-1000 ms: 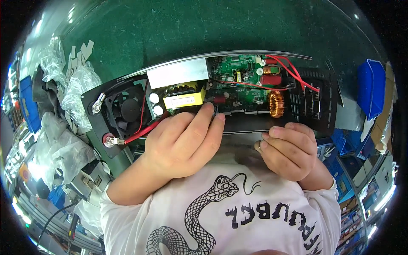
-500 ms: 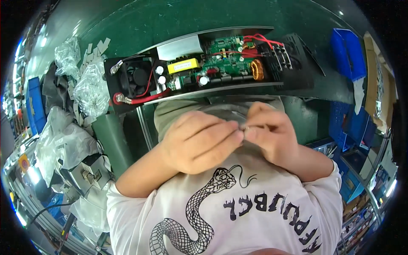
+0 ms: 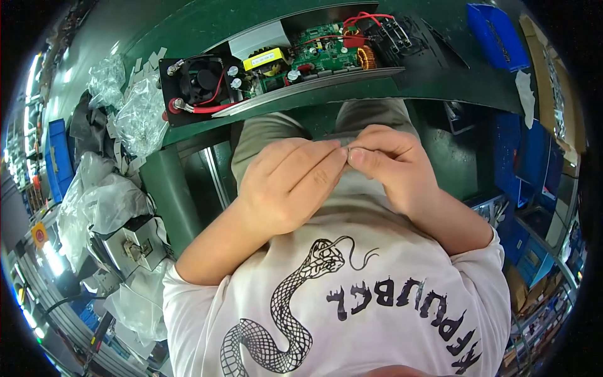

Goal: Assembling components into an electronic housing and cleaning parts at an industrial workbench.

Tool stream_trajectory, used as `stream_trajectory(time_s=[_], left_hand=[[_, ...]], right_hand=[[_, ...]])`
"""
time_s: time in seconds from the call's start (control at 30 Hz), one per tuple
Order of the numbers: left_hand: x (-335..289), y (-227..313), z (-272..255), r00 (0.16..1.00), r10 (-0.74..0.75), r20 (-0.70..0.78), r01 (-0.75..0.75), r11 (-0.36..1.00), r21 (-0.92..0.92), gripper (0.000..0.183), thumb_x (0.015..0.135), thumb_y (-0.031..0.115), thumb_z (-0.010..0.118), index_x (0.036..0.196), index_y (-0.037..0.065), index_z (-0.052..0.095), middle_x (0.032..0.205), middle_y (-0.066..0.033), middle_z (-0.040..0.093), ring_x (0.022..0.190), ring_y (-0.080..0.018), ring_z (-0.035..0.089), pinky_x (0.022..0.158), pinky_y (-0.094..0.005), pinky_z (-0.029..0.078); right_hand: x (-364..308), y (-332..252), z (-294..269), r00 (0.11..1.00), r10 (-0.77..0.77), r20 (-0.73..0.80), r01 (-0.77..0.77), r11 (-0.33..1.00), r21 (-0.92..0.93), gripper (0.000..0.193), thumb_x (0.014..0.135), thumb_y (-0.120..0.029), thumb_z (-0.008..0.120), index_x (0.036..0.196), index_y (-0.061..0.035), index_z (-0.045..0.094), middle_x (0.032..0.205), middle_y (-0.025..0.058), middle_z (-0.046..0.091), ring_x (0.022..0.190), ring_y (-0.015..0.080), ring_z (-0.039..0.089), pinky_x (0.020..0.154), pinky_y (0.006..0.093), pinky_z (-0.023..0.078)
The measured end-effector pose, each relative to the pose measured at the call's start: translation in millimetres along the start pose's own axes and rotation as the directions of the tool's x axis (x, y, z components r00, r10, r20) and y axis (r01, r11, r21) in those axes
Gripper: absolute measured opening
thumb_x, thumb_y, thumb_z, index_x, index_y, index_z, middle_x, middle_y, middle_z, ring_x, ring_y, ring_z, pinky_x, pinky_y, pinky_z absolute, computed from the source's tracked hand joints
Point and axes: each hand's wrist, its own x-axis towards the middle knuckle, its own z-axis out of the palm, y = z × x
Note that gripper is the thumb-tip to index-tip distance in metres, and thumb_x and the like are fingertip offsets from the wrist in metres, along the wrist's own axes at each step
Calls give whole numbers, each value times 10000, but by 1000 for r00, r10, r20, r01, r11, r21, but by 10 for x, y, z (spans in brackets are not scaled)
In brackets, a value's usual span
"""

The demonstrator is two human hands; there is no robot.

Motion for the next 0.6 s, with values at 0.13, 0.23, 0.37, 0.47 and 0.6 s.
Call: stream_trajectory(time_s=[0.13,0.23,0.37,0.47,0.6], left_hand=[[-63,-25,9,991,134,6,-134,987,83,286,692,137,708,939,-7,687,898,-67,644,749,-206,606,644,-304,512],[-49,-14,44,989,144,-21,-140,983,121,279,685,137,702,925,-4,683,873,-52,621,732,-200,593,631,-307,508],[-33,-57,43,989,147,-17,-144,984,109,256,681,126,708,904,3,679,854,-49,613,721,-195,585,608,-302,503],[-21,-94,4,980,194,-32,-191,978,79,234,683,124,710,888,16,675,841,-47,605,713,-189,576,584,-297,494],[-3,-159,22,972,222,-72,-219,974,50,213,678,105,725,870,31,669,803,-39,595,655,-182,555,545,-295,478]], right_hand=[[-29,6,-60,999,18,49,-15,998,-55,116,896,-75,676,935,30,705,879,59,608,728,114,551,650,254,421],[-15,43,-72,993,96,62,-96,995,7,113,899,-76,673,924,33,694,878,60,608,702,118,550,626,262,434],[18,30,-71,992,75,97,-80,996,48,104,903,-64,662,918,36,682,863,62,603,717,128,573,639,264,460],[11,20,-89,977,133,165,-144,988,56,87,909,-44,645,928,34,680,872,67,637,756,137,613,682,261,488],[23,-72,-88,978,82,194,-98,992,75,76,912,-16,631,941,32,683,909,81,693,815,136,649,745,270,516]])
